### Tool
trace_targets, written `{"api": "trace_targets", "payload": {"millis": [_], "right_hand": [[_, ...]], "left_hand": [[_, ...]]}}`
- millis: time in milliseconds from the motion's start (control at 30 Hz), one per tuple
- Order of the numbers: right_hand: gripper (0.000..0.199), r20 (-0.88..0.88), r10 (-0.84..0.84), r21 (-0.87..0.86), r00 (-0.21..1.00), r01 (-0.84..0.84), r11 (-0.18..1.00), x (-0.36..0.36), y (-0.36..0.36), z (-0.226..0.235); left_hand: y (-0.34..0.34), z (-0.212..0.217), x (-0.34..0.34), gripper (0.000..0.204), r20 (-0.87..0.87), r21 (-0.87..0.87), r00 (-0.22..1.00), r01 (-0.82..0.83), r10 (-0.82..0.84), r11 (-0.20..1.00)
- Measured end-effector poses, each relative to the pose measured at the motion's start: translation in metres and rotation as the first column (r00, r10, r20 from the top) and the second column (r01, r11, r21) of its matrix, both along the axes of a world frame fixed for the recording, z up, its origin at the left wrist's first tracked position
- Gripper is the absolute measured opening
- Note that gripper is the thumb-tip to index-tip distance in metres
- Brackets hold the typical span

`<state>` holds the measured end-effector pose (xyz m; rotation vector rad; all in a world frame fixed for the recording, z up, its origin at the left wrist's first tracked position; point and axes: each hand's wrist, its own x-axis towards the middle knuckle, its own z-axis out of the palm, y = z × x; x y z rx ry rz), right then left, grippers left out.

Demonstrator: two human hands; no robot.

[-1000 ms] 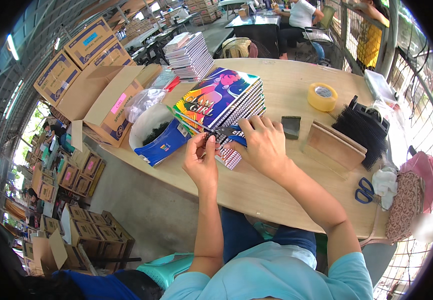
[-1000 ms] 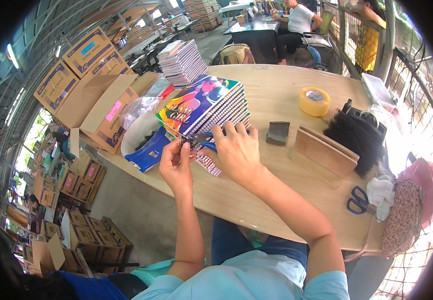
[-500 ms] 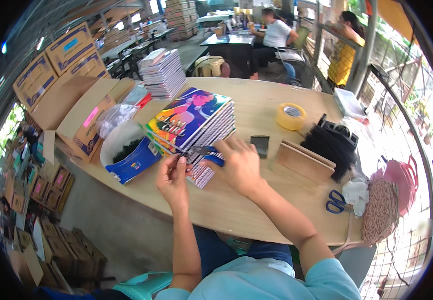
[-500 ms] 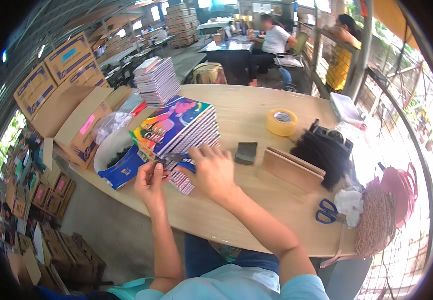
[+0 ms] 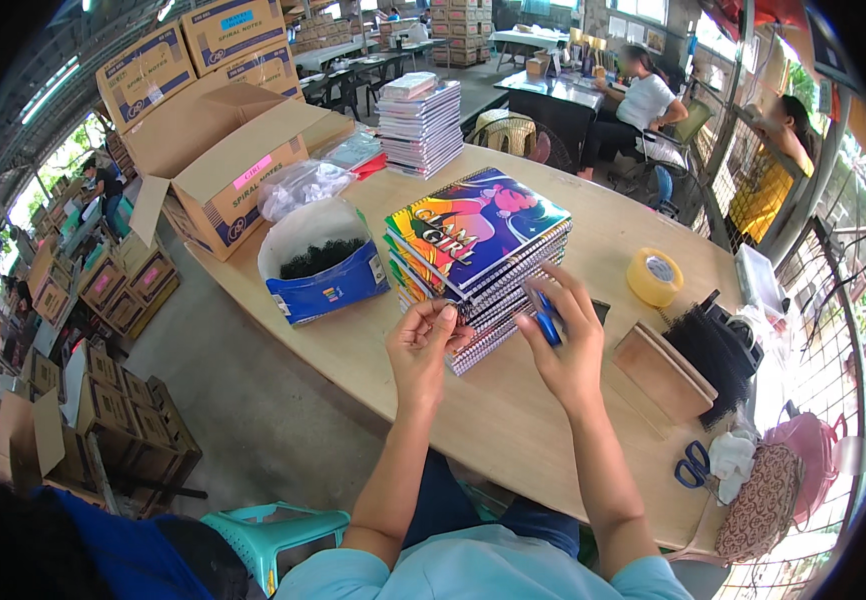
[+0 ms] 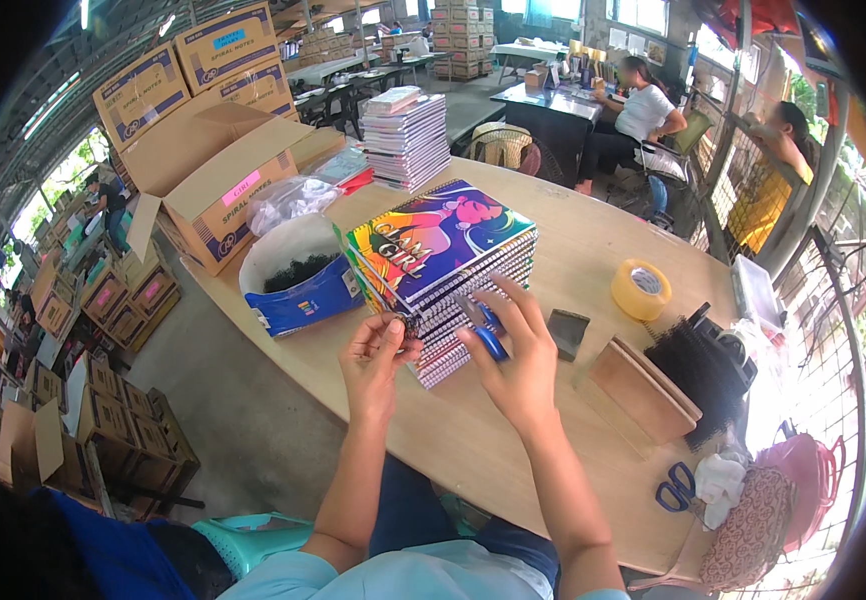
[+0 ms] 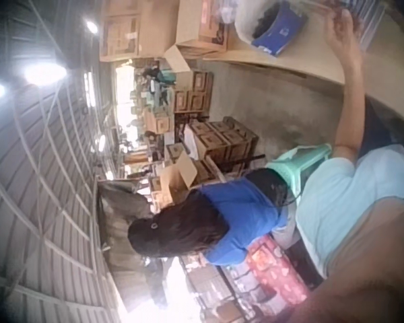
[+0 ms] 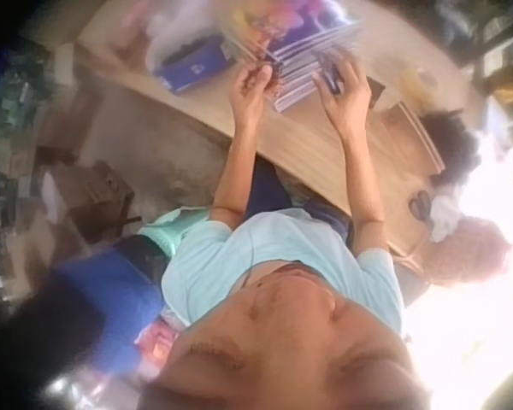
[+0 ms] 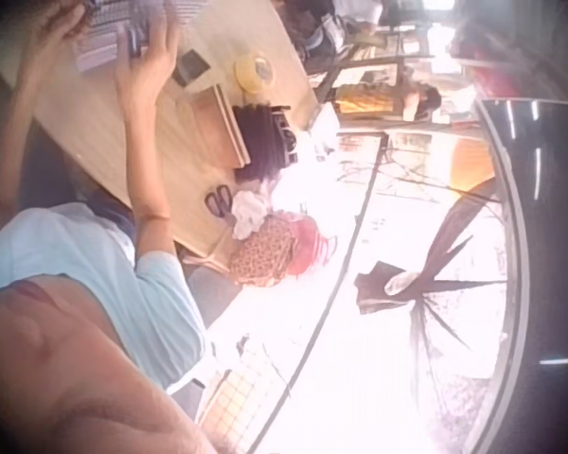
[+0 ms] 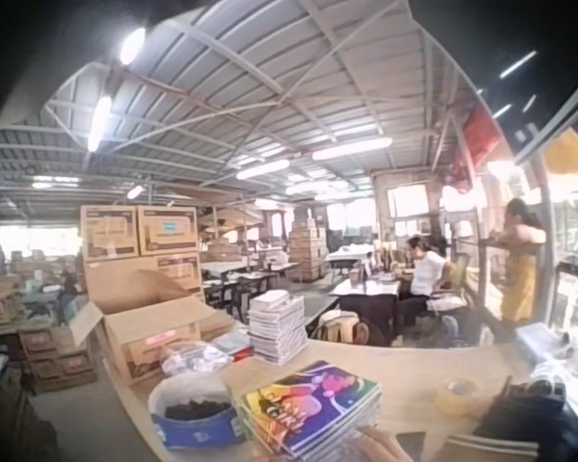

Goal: The person uses pliers to trim the spiral binding of a stack of notebooks. They then place the notebooks into a cardboard box and proceed to wipe the edges of individual notebooks with a small cloth.

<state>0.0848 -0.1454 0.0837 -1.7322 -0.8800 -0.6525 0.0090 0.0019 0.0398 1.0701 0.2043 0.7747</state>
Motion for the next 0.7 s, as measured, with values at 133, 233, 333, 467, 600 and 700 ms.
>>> {"api": "trace_targets", "payload": {"millis": [133,233,333,467,600,700], "right_hand": [[0.042,-0.132,0.023,-0.172,0.991,-0.046,0.984,-0.002,0.011,0.020],[0.044,-0.135,-0.069,-0.263,0.988,0.032,0.964,-0.011,0.003,0.001],[0.043,-0.092,-0.139,-0.334,0.986,0.101,0.937,-0.016,-0.005,-0.017],[0.039,-0.136,-0.146,-0.279,0.980,0.103,0.955,-0.015,-0.021,-0.028],[0.037,-0.178,-0.158,-0.227,0.971,0.115,0.967,-0.019,-0.033,-0.033],[0.038,-0.255,-0.119,-0.239,0.960,0.057,0.969,-0.022,-0.034,-0.043]], "left_hand": [[-0.004,-0.003,0.000,0.022,0.035,0.133,0.996,-0.087,0.083,0.987],[-0.003,-0.009,0.000,0.022,0.072,0.201,0.991,-0.123,0.111,0.972],[-0.003,-0.017,0.002,0.022,0.105,0.266,0.985,-0.162,0.138,0.950],[0.001,-0.005,-0.004,0.020,-0.033,0.026,0.999,-0.003,0.004,1.000],[0.013,0.005,-0.006,0.025,-0.154,0.048,0.987,0.062,-0.054,0.997],[0.019,0.011,-0.006,0.029,-0.226,0.114,0.973,0.084,-0.057,0.990]]}}
